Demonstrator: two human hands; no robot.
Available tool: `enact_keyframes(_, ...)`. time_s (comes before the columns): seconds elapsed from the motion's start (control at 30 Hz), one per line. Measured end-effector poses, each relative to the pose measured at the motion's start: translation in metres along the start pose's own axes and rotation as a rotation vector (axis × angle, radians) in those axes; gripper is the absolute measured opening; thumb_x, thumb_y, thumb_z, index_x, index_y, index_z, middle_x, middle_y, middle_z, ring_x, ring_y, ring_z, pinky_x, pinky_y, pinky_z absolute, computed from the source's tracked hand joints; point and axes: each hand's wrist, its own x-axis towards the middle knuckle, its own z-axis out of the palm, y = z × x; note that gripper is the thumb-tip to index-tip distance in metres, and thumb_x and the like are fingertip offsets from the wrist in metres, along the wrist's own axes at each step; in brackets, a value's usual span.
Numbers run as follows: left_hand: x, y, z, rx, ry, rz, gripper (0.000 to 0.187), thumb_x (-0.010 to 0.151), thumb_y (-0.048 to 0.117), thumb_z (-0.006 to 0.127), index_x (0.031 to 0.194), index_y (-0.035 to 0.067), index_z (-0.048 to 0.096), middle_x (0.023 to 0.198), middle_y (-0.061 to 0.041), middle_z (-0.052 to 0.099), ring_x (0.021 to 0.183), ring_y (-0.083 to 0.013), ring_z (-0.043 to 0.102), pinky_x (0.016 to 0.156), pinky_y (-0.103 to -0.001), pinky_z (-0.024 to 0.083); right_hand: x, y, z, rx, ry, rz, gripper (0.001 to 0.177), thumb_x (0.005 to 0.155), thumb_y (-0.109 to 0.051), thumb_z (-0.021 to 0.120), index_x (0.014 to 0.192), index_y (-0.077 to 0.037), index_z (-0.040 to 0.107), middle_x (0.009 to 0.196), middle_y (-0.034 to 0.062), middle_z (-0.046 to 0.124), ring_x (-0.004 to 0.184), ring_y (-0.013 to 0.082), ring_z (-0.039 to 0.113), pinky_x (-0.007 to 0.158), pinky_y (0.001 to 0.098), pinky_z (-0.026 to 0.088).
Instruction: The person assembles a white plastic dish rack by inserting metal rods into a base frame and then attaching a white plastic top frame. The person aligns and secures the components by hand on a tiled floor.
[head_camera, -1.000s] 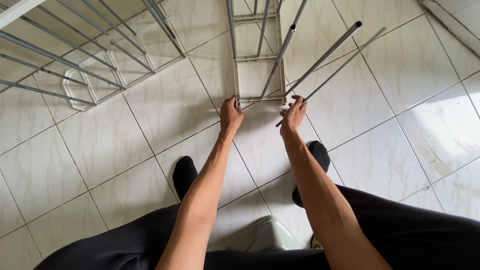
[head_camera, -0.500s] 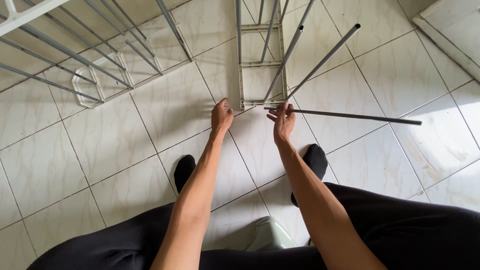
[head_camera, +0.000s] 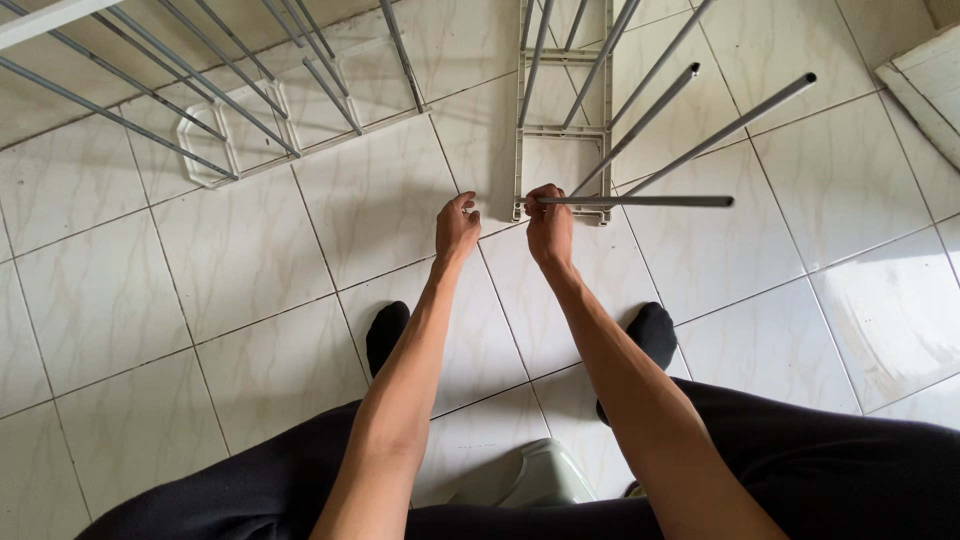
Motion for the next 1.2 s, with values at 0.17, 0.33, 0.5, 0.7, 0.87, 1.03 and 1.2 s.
enact_keyframes(0.17, 0.001, -0.004, 0.002, -0.058, -0.009, -0.032, 0.041, 0.091, 0.003, 0.061, 0.132, 0.003, 0.064, 0.122, -0.016, 0.073, 0.097, -0.0259, 0.075, 0.088, -0.035, 0.060, 0.005, 0.000, 0.007, -0.077, -0.046, 0.018, 0.004, 0.097, 0.003, 0.055, 0.097, 0.000, 0.057, 0.091, 0.0144, 0.063, 0.079, 0.0267, 0.063, 0.073, 0.0413, 0.051)
enact_keyframes(0.33, 0.002, -0.010, 0.004, -0.066, -0.008, -0.047, 0.040, 0.091, 0.003, 0.061, 0.131, 0.003, 0.065, 0.122, -0.016, 0.073, 0.095, -0.0261, 0.075, 0.086, -0.035, 0.059, -0.002, 0.006, 0.011, -0.130, -0.028, -0.080, 0.008, 0.094, 0.007, 0.051, 0.096, 0.000, 0.055, 0.093, 0.0146, 0.062, 0.083, 0.0295, 0.060, 0.073, 0.0435, 0.050)
enact_keyframes(0.5, -0.001, -0.013, 0.002, -0.070, 0.008, -0.043, 0.038, 0.090, 0.004, 0.061, 0.128, 0.003, 0.067, 0.119, -0.016, 0.074, 0.095, -0.0266, 0.074, 0.086, -0.037, 0.059, -0.002, 0.005, 0.010, -0.151, -0.026, -0.117, 0.010, 0.091, 0.009, 0.052, 0.096, 0.001, 0.055, 0.095, 0.0160, 0.062, 0.083, 0.0322, 0.060, 0.072, 0.0444, 0.049)
enact_keyframes(0.7, -0.004, -0.010, -0.005, -0.078, 0.017, -0.044, 0.036, 0.091, 0.005, 0.060, 0.127, 0.003, 0.067, 0.119, -0.016, 0.074, 0.094, -0.0272, 0.075, 0.087, -0.037, 0.059, 0.011, -0.004, 0.008, -0.192, -0.110, -0.055, 0.003, 0.096, 0.001, 0.064, 0.094, 0.001, 0.061, 0.093, 0.0190, 0.064, 0.078, 0.0356, 0.064, 0.068, 0.0476, 0.050)
enact_keyframes(0.87, -0.003, -0.006, -0.009, -0.082, 0.016, -0.059, 0.035, 0.091, 0.005, 0.061, 0.126, 0.004, 0.068, 0.118, -0.015, 0.075, 0.095, -0.0270, 0.075, 0.085, -0.037, 0.059, 0.018, -0.010, 0.010, -0.220, -0.147, -0.071, 0.004, 0.093, 0.003, 0.061, 0.092, 0.000, 0.059, 0.092, 0.0193, 0.065, 0.072, 0.0343, 0.066, 0.063, 0.0466, 0.050)
enact_keyframes(1.03, -0.008, -0.004, -0.007, -0.099, 0.028, -0.008, 0.035, 0.091, 0.004, 0.060, 0.125, 0.004, 0.069, 0.118, -0.016, 0.075, 0.095, -0.0279, 0.075, 0.085, -0.037, 0.059, 0.022, -0.004, 0.010, -0.212, -0.197, -0.084, 0.007, 0.093, 0.006, 0.059, 0.089, 0.001, 0.057, 0.088, 0.0193, 0.063, 0.070, 0.0344, 0.062, 0.063, 0.0478, 0.048)
enact_keyframes(1.2, -0.009, -0.001, -0.007, -0.105, 0.019, 0.003, 0.034, 0.092, 0.005, 0.060, 0.125, 0.004, 0.069, 0.117, -0.015, 0.075, 0.096, -0.0268, 0.076, 0.086, -0.036, 0.059, 0.025, 0.003, 0.014, -0.188, -0.256, -0.010, 0.017, 0.094, 0.012, 0.045, 0.085, -0.001, 0.053, 0.082, 0.0132, 0.061, 0.065, 0.0257, 0.061, 0.057, 0.0414, 0.049)
